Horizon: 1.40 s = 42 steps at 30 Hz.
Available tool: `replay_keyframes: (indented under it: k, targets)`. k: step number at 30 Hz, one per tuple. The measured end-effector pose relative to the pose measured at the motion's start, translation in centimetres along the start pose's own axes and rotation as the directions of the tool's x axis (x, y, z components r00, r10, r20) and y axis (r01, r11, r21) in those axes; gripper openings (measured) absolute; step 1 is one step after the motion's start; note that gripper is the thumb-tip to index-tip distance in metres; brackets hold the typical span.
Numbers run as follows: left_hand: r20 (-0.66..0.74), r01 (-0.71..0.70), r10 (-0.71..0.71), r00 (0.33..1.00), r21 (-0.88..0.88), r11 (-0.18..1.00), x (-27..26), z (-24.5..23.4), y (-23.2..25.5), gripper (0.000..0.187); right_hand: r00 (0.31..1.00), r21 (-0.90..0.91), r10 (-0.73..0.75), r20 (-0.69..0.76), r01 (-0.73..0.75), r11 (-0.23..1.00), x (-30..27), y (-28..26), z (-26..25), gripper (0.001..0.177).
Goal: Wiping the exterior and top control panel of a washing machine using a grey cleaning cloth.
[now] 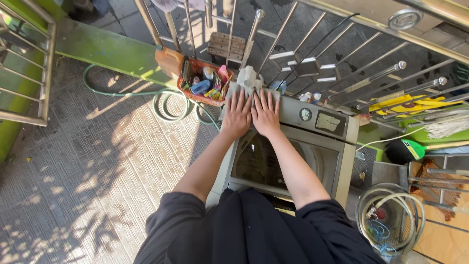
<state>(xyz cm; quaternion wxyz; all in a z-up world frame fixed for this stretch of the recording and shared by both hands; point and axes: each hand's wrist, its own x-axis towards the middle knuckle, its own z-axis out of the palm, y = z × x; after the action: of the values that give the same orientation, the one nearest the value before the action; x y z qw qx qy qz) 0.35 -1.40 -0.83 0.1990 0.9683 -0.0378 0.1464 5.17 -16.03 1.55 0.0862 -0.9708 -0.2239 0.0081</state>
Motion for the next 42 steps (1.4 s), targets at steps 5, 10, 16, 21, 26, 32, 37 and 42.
replay_keyframes:
  k: [5,10,16,21,26,32,37,42]
  targets:
    - [0.167,-0.004,0.0,0.986,0.021,1.0,2.3,-3.6,1.6,0.061,0.999,0.003,0.044,-0.014,-0.044,0.999,0.0,2.1,-0.6,0.061]
    - [0.11,-0.033,0.038,0.993,-0.047,0.998,3.0,-0.7,1.5,0.063,0.996,-0.002,0.08,-0.041,-0.08,0.997,-0.5,4.2,-0.8,0.061]
    - [0.096,-0.068,0.069,0.993,-0.012,0.998,1.7,0.1,5.0,0.064,0.997,0.002,0.069,-0.046,-0.069,0.998,-4.1,6.6,-0.5,0.063]
    - [0.077,-0.049,0.049,0.996,-0.001,0.999,2.4,1.5,7.2,0.062,0.99,0.029,0.13,-0.047,-0.129,0.991,-3.4,8.7,-0.9,0.065]
    - [0.094,-0.078,0.076,0.993,0.013,0.997,1.2,2.0,10.6,0.062,0.99,0.013,0.134,-0.034,-0.133,0.991,-7.4,11.0,-2.3,0.066]
    - [0.13,-0.111,0.108,0.986,0.014,0.994,2.3,4.6,14.6,0.061,0.981,0.02,0.193,-0.005,-0.193,0.981,-7.8,15.1,-2.4,0.066]
    - [0.144,-0.115,0.11,0.983,0.028,0.993,3.0,5.3,17.5,0.062,0.975,0.027,0.222,-0.021,-0.221,0.975,-9.3,18.1,-2.7,0.065]
    - [0.143,-0.137,0.137,0.98,-0.012,0.991,1.8,6.9,20.7,0.061,0.987,-0.006,0.157,-0.035,-0.158,0.987,-12.6,21.2,-2.0,0.064]
